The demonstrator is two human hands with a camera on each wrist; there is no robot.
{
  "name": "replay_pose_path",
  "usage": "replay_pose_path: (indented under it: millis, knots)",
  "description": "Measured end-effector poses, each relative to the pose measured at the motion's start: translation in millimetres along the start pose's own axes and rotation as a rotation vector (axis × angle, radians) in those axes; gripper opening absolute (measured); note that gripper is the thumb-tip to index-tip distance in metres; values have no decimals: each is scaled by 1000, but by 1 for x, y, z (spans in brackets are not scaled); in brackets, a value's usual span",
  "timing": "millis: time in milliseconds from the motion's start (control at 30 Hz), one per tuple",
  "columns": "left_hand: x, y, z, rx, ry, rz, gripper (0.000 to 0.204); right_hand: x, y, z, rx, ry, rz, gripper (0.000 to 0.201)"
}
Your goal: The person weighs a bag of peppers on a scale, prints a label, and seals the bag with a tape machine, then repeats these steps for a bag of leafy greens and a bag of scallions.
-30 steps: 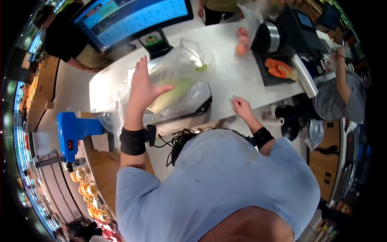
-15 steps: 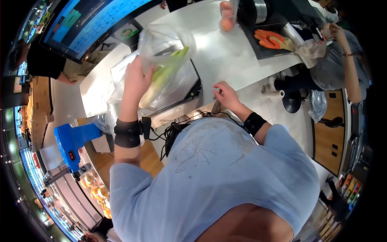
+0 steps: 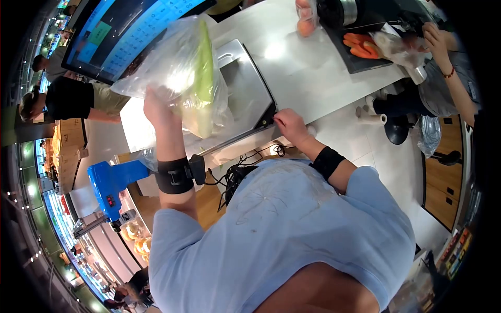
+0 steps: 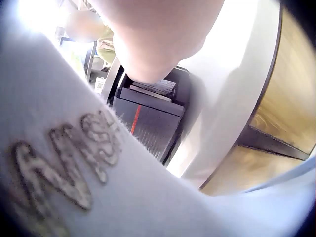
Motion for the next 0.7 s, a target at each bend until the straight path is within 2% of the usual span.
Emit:
replay_pose_path:
  millis: [67, 100, 200, 300, 333, 400, 433, 500, 533, 567, 600, 667, 700]
  knots:
    - [6, 17, 7, -52, -75, 184, 33, 1, -2, 2, 3, 17, 3, 6]
    - [12, 23, 13, -60, -39, 200, 24, 3, 0, 3, 20, 30, 7, 5]
    - [27, 43, 29, -59, 47, 185, 25, 4, -2, 4, 37, 64, 1, 5]
    - [36, 58, 40, -39, 38, 279, 29, 11, 18, 18, 139, 174, -26, 6]
    - [33, 59, 43, -23, 36, 296, 29, 3, 22, 22, 117, 180, -24, 6]
    - [30, 62, 47, -23, -322, 525, 30, -10, 33, 21, 575, 322, -353, 8]
    - [37, 65, 48, -5, -324, 531, 30, -24, 23, 2, 557, 323, -360, 8]
    - [46, 63, 58, 6, 88, 456, 26, -80, -24, -39, 585, 314, -688, 9]
    - [46, 60, 63, -3, 80, 450, 26, -104, -56, -61, 502, 310, -863, 9]
    - [49, 58, 67, 31, -22, 453, 28, -124, -90, -85, 408, 310, -1030, 12]
    - [54, 56, 73, 65, -127, 462, 29, -139, -121, -103, 334, 306, -1049, 11]
    - [66, 61, 91, 73, -103, 426, 32, -145, -164, -134, 193, 350, -1093, 13]
    - [74, 67, 102, 90, -62, 380, 36, -146, -171, -145, 212, 256, -1052, 16]
Point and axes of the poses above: each hand's wrist, its own z-axis away from the middle knuckle, its own x-axis out of the palm, y = z × x, the point moved 2 cm from there along -z, towards the middle knuckle, and after that the axes turned 7 degrees about z, right-handed, at the moved point
